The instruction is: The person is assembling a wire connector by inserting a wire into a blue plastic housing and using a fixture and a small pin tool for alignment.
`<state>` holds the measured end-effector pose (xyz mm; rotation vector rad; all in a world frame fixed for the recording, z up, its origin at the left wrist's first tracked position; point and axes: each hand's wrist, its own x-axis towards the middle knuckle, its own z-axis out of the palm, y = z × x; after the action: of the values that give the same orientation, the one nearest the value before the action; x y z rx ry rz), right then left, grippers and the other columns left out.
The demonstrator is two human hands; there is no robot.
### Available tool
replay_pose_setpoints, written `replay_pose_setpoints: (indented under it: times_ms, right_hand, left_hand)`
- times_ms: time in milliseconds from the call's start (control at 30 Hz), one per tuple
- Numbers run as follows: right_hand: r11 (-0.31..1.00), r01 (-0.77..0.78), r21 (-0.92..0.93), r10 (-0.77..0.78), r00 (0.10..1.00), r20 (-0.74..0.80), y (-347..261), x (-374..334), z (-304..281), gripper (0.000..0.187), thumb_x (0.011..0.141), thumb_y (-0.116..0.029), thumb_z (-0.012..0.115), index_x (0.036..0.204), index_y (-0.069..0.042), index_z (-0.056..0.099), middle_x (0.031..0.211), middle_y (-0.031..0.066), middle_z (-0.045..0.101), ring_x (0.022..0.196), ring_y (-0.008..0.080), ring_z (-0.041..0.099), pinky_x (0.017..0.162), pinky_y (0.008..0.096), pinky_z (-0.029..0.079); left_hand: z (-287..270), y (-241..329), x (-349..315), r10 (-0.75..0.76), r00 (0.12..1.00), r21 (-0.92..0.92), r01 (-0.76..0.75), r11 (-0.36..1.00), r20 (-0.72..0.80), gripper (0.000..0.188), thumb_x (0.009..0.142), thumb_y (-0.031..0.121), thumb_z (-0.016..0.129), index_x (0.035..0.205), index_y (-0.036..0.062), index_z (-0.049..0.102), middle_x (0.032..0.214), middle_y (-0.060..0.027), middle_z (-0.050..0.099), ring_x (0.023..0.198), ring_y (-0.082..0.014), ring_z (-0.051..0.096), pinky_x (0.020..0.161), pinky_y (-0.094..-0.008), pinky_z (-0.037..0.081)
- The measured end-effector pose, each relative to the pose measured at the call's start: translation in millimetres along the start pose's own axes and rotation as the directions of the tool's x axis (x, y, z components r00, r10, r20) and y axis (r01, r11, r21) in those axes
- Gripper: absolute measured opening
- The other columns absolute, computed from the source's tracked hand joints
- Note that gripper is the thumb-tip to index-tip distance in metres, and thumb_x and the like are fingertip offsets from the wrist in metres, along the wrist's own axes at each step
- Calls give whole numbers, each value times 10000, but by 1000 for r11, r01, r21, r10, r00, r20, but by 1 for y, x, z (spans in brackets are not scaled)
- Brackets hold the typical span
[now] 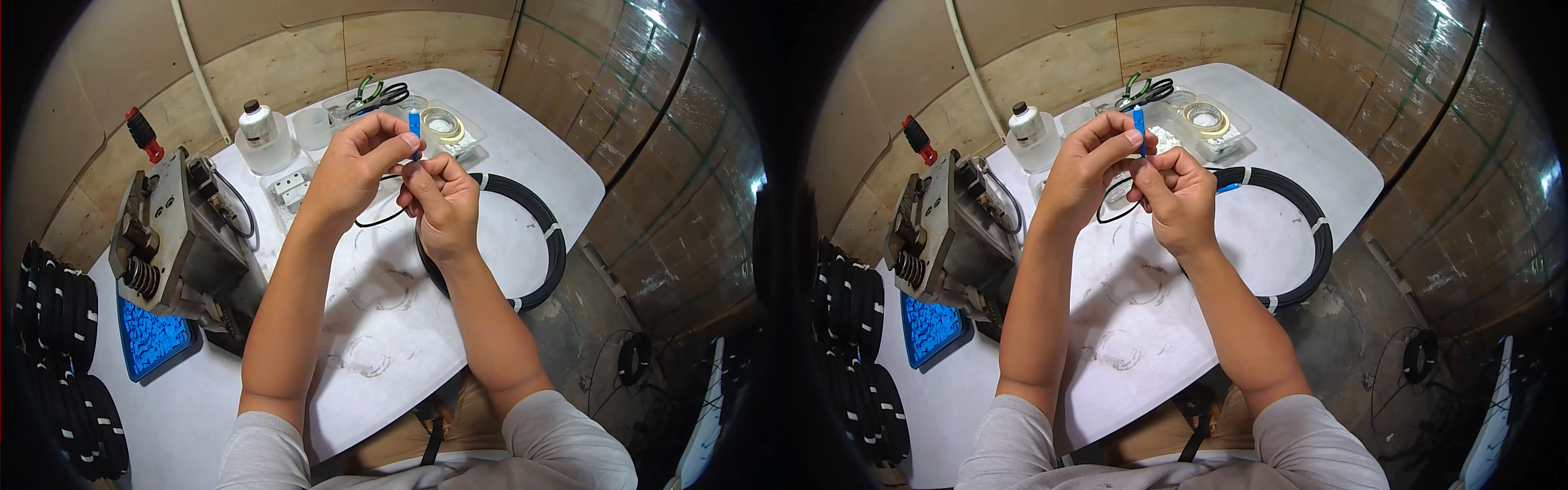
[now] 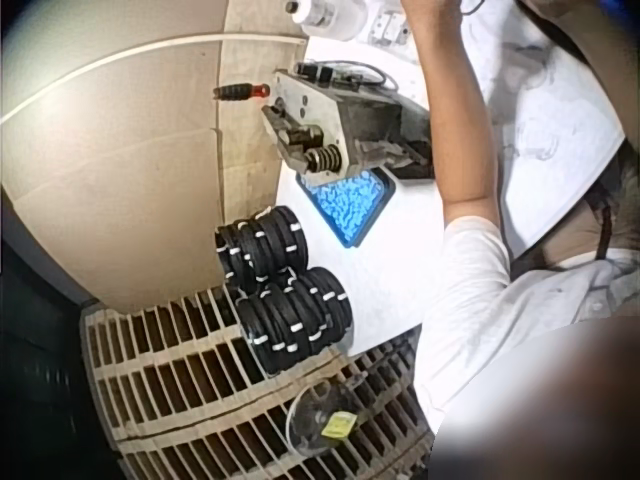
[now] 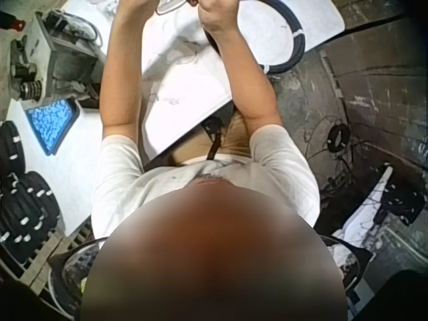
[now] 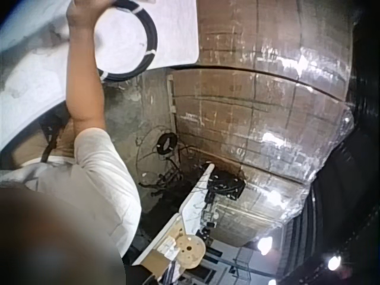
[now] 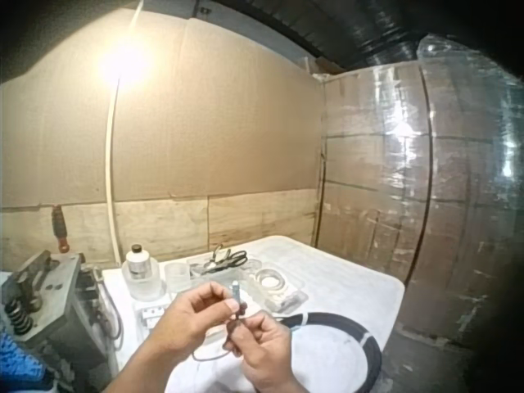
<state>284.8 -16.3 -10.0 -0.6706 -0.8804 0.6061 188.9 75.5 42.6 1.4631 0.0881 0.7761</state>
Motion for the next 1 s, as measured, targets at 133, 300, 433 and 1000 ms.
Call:
replay_pose_setpoints:
  times_ms: [133,300,433,1000]
  right_hand:
    - [1000,0,8,1,1000,-9,1,0,0,127,909,-119,638,872,-24,564,744,53,655,612,69,607,485,184,410]
    - [1000,-4,-14,4,1000,6,1,0,-1,126,910,-120,636,877,-24,561,753,60,660,608,72,604,484,184,410]
    - [1000,-3,-5,3,1000,-3,0,0,0,113,913,-109,628,883,-25,559,762,65,663,610,73,604,485,186,411]
    - [998,57,-10,-57,998,2,1,-2,1,64,908,-66,610,893,-20,567,799,70,660,627,89,613,497,194,424]
  left_hand:
    - [1,1,0,0,1000,-4,0,1000,-4,115,892,141,610,934,39,580,923,-78,633,865,-140,599,770,-288,494]
    - [3,2,-1,-3,999,-41,1,999,-39,118,891,143,612,936,39,580,920,-76,631,861,-139,600,775,-293,496]
    - [0,0,0,-3,1000,-19,3,1000,1,121,889,146,617,934,40,581,928,-79,632,868,-140,600,784,-294,496]
    - [7,4,-3,66,998,130,-64,989,-15,159,886,170,662,898,22,604,856,-52,638,730,-92,557,696,-251,465]
